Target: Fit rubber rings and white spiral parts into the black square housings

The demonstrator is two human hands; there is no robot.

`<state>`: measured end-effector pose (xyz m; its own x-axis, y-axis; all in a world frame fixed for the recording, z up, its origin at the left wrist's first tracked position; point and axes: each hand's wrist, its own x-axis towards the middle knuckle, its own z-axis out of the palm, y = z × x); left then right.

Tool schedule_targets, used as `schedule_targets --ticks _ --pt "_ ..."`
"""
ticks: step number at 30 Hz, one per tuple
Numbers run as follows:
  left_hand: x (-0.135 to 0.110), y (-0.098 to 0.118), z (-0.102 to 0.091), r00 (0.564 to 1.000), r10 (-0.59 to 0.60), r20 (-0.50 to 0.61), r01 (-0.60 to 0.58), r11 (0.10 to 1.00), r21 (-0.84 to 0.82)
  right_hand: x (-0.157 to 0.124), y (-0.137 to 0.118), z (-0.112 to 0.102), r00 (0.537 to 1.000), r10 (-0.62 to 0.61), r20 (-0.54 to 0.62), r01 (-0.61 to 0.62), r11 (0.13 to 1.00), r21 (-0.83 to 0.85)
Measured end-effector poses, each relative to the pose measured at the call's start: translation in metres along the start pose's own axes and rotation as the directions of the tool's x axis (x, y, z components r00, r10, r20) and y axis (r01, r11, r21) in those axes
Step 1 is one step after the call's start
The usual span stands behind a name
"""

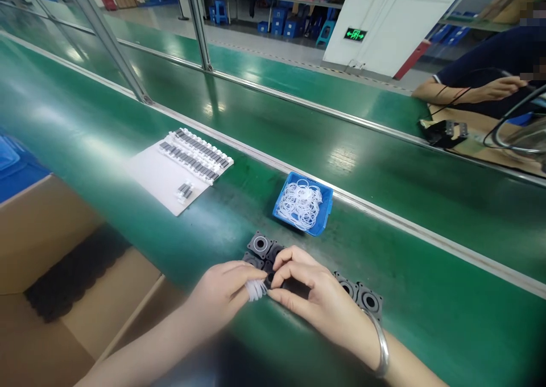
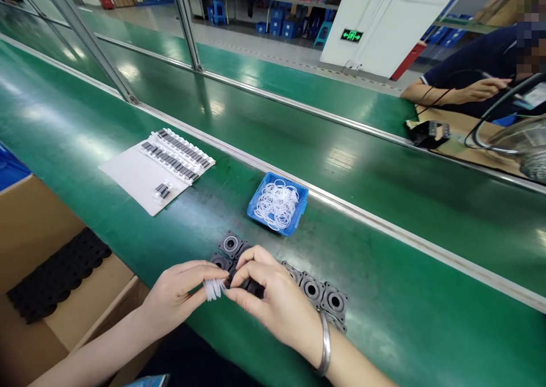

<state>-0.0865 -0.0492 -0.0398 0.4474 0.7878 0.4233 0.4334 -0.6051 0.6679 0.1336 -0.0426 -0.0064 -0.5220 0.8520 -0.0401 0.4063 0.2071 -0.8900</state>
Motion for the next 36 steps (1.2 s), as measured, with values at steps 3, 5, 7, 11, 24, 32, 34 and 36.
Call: schedule_targets --ticks 3,5,7,11,24,32,34,36 --pt "0.0 0.001 0.003 1.0 0.017 -0.019 -0.017 1.0 -0.002 0.001 -0.002 0.0 1.0 -0.004 -0.014 0.004 1.0 -0.018" --pt "0.002 -0.001 0.002 0.999 0.028 -0.021 -0.028 1.0 0.013 0.002 -0.002 -0.004 0.998 -0.017 -0.056 0.014 0.999 -0.041" --pt "0.003 -0.005 -0.001 0.999 0.037 -0.018 -0.036 0.999 0.04 0.005 0.001 -0.007 0.992 -0.054 -0.114 0.039 0.991 -0.125" --pt "0.006 -0.018 -0.004 0.985 0.174 0.004 -0.172 0.967 0.186 0.012 0.01 -0.008 0.98 -0.182 -0.085 0.126 0.886 -0.447" --pt "0.01 -0.024 -0.004 0.925 0.333 0.183 -0.378 0.855 0.355 0.012 0.017 -0.003 0.939 -0.343 0.022 0.276 0.718 -0.639" --pt "0.025 -0.009 0.001 0.997 0.062 -0.046 -0.061 0.997 0.037 0.011 0.002 -0.008 0.986 -0.124 -0.112 0.099 0.974 -0.203" --pt "0.026 -0.006 0.004 0.996 0.057 -0.067 -0.054 0.998 0.04 0.011 0.002 -0.006 0.991 -0.061 -0.12 0.046 0.992 -0.121" --pt "0.025 -0.005 0.005 0.998 0.045 -0.052 -0.044 0.999 0.029 0.011 0.004 -0.007 0.992 -0.009 -0.123 0.001 0.998 -0.061"
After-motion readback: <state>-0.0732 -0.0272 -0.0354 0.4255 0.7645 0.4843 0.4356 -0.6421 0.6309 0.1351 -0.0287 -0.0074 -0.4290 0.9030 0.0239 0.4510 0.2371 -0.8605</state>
